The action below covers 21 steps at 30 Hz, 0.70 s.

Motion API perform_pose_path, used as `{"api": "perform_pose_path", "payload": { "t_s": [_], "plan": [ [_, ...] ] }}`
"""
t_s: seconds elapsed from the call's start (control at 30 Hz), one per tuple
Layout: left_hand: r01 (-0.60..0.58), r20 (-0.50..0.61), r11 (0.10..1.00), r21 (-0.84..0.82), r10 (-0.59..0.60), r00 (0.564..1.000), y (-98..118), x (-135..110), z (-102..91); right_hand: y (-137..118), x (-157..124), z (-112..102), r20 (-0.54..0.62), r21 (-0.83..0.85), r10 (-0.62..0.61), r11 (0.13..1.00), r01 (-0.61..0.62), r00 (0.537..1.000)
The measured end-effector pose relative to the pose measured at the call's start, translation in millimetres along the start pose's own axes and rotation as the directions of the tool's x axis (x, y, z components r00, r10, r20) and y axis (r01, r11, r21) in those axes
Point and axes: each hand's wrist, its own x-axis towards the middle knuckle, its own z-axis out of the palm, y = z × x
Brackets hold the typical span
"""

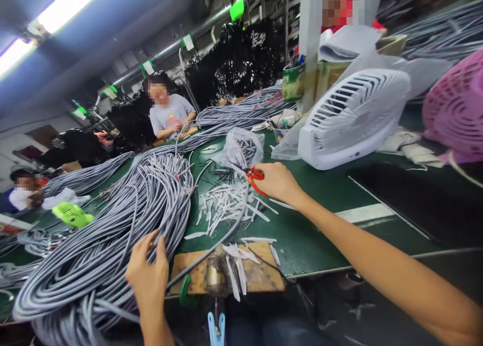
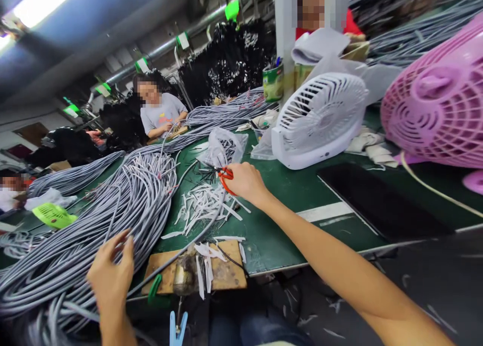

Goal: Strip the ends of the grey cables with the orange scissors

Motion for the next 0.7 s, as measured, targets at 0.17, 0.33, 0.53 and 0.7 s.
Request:
{"api": "perform_pose_path", "payload": {
  "t_s": [0.17, 0.33, 0.53, 0.7],
  "plan": [
    [-0.102, 0.181, 0.94, 0.324, 0.044, 0.983, 1.0, 24.0, 34.0, 12.8, 8.9, 2.8, 0.152, -0.21, 0.069, 0.977, -0.036, 0.986],
    [-0.143, 0.14, 0.885, 0.442, 0.09, 0.986, -2.4, 31.6, 42.5, 16.1, 12.1, 4.3, 0.181, -0.249, 0.079, 0.968, -0.032, 0.98],
    [-0.015, 0.209, 0.944, 0.33, -0.058, 0.976, -8.2, 52.3, 39.3, 11.6, 6.4, 2.5, 0.277, -0.188, -0.058, 0.976, 0.114, 0.959],
    [0.069, 0.144, 0.953, 0.295, -0.115, 0.983, -1.9, 67.0, 25.5, 11.8, 4.1, 6.9, 0.361, -0.117, -0.167, 0.968, 0.222, 0.917]
  ]
}}
